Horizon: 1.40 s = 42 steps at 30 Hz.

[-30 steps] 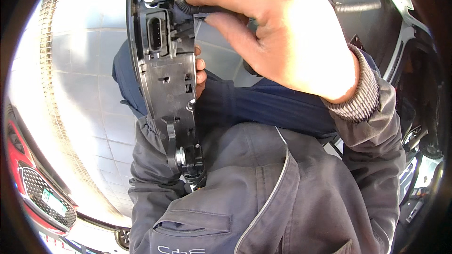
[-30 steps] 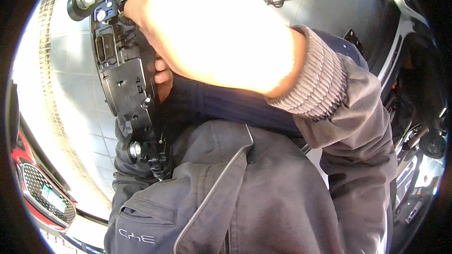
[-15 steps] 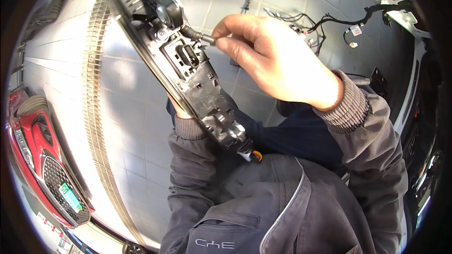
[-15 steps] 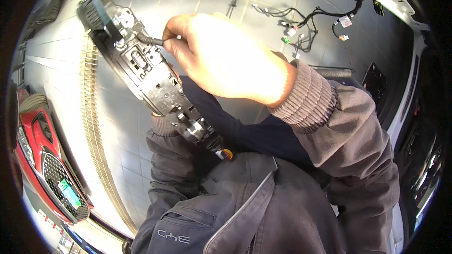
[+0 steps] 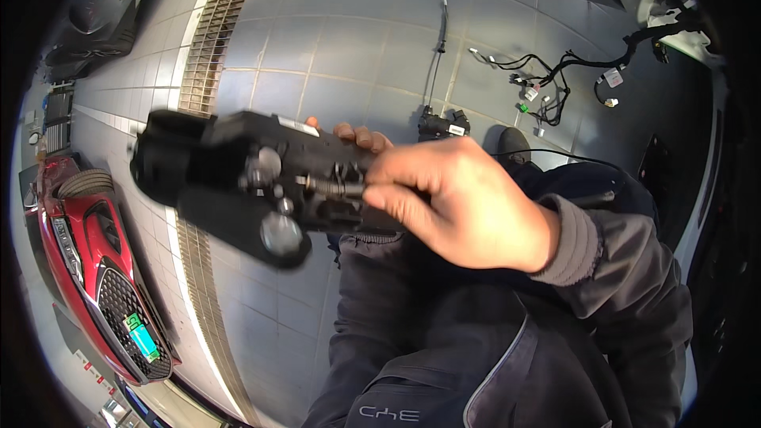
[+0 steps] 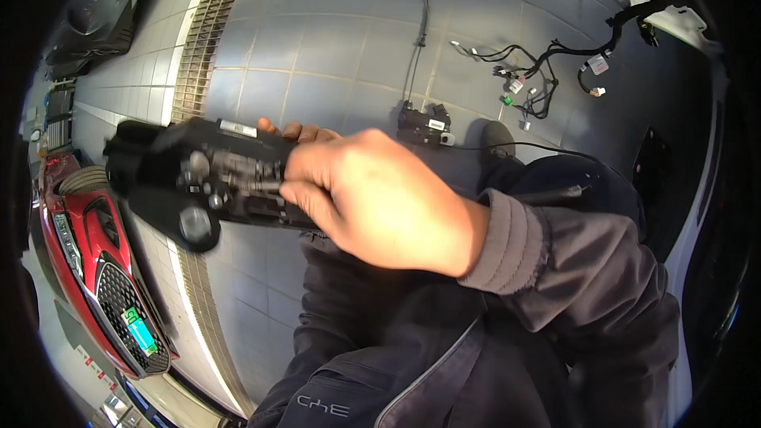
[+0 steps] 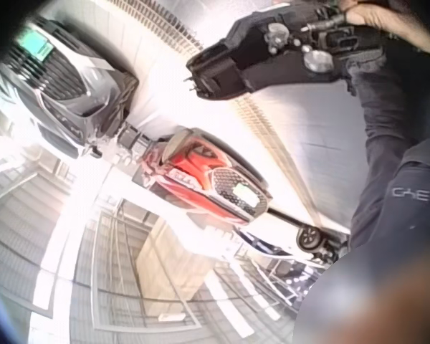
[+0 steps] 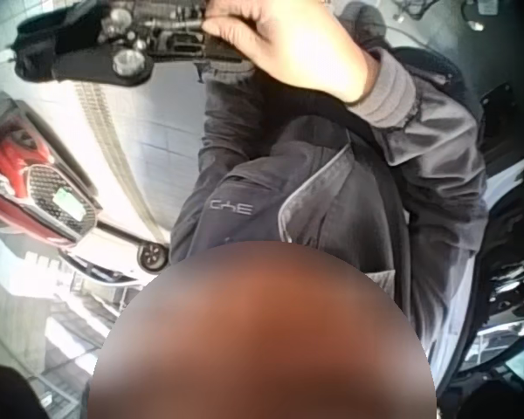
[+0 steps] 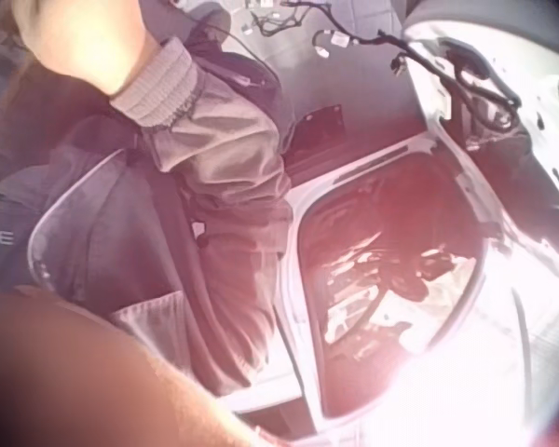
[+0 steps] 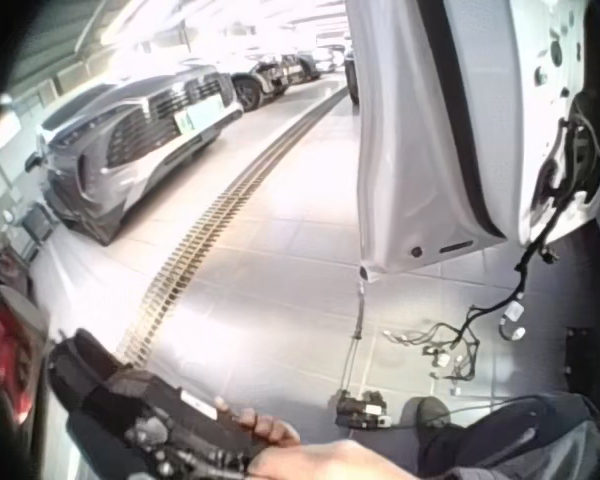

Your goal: The person applies masking tape to a black car door handle assembly, then connects a wiring harness and positions the unit into the car door frame.

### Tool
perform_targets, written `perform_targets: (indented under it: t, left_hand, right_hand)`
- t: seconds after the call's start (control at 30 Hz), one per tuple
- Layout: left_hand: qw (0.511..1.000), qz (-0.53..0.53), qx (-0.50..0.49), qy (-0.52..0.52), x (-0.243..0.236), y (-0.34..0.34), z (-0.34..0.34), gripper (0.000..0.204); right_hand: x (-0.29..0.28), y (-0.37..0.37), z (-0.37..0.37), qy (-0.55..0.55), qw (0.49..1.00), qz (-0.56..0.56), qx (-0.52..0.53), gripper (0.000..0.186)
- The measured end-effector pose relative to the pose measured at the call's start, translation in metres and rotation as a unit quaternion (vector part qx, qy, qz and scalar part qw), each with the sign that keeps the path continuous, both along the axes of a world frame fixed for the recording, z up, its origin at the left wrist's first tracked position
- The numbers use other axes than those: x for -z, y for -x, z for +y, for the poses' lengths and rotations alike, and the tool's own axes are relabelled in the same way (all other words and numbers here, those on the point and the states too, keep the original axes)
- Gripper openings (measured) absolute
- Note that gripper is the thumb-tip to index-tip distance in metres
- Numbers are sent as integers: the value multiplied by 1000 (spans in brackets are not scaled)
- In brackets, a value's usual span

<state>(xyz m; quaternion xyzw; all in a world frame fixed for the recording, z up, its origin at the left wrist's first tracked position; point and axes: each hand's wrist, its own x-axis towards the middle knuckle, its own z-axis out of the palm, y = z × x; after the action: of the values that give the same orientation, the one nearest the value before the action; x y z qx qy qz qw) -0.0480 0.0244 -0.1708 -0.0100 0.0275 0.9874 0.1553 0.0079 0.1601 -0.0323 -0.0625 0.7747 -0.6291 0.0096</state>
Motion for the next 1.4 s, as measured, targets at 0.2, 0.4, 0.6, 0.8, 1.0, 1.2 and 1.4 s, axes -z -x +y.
perform_targets:
  t: [0.2, 0.4, 0.6, 0.8, 1.0, 1.2, 1.4]
  left_hand:
    - [980, 192, 21, 41, 17, 25, -15, 34]
    - [922, 379, 61, 48, 44, 54, -20, 55]
    - [910, 387, 114, 101, 40, 50, -26, 55]
    - [843, 327, 113, 413, 8, 41, -43, 53]
    - [846, 179, 106, 490, -1, 31, -32, 42]
    - [960, 84, 217, 153, 7, 34, -32, 26]
    - [983, 105, 122, 91, 10, 19, -23, 17]
  right_hand:
    - [1, -10, -6, -54, 993, 101, -3, 12]
    - [9, -21, -11, -83, 988, 119, -45, 14]
    - [13, -33, -23, -115, 978, 151, -85, 16]
    - [19, -30, -26, -102, 979, 165, -62, 16]
    - [17, -18, -17, -89, 988, 98, -83, 11]
    - [14, -15, -13, -97, 987, 89, -96, 11]
    - [15, -25, -13, -173, 970, 144, -88, 15]
